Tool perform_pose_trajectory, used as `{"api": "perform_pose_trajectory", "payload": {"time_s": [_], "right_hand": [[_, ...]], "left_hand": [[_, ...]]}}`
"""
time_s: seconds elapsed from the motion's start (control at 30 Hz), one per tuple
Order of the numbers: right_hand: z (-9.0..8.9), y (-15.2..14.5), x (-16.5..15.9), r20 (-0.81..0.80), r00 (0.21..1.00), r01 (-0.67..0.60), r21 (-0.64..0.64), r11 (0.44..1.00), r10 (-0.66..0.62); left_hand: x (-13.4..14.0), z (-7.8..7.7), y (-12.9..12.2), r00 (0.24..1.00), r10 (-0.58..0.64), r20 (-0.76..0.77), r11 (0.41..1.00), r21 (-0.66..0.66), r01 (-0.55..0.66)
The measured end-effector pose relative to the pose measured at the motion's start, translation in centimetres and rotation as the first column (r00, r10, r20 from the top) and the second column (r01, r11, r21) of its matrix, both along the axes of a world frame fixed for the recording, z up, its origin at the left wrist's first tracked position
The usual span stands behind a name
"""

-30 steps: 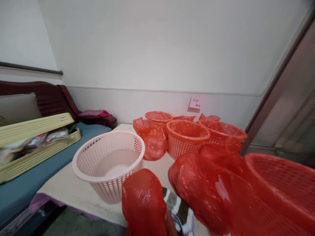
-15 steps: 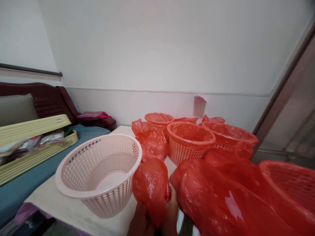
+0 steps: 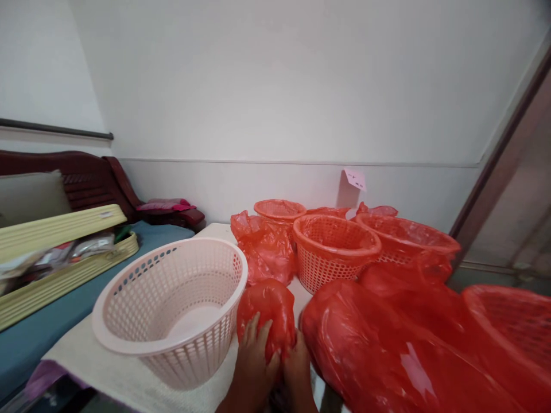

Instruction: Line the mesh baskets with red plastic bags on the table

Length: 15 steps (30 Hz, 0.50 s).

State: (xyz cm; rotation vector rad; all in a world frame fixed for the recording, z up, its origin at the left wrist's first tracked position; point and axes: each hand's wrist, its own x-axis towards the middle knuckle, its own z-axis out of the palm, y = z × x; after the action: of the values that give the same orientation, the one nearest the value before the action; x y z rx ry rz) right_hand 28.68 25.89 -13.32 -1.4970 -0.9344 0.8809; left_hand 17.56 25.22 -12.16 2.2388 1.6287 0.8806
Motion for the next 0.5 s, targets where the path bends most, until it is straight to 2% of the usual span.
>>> {"api": "perform_pose_trajectory", "payload": {"time_s": [0.17, 0.3, 0.37, 0.43, 0.5], "right_hand": [[-0.7, 0.7, 0.0, 0.069, 0.996, -0.053, -0.055, 0.997, 0.057], [-0.7, 0.6, 0.0, 0.141, 0.981, -0.112, -0.125, 0.986, 0.130], [-0.2, 0.4, 0.2, 0.218, 0.971, -0.074, -0.132, 0.989, 0.102], [0.5, 0.0, 0.2, 0.372, 0.928, 0.021, -0.019, 1.000, -0.013], [1.2, -0.6, -0.1, 0.523, 0.838, 0.042, 0.227, 0.973, -0.158]], "left_hand": [[-0.9, -2.9, 2.7, 0.998, -0.067, -0.010, 0.996, -0.053, 0.066], [-1.4, -3.3, 3.5, 0.992, -0.122, 0.017, 0.992, -0.039, 0.123], [-1.3, -3.1, 3.7, 0.986, -0.160, 0.038, 0.987, -0.020, 0.160], [-1.1, -3.2, 3.9, 0.981, -0.187, 0.055, 0.982, -0.005, 0.187], [-0.9, -3.6, 4.3, 0.978, -0.195, 0.074, 0.981, -0.003, 0.195]]}}
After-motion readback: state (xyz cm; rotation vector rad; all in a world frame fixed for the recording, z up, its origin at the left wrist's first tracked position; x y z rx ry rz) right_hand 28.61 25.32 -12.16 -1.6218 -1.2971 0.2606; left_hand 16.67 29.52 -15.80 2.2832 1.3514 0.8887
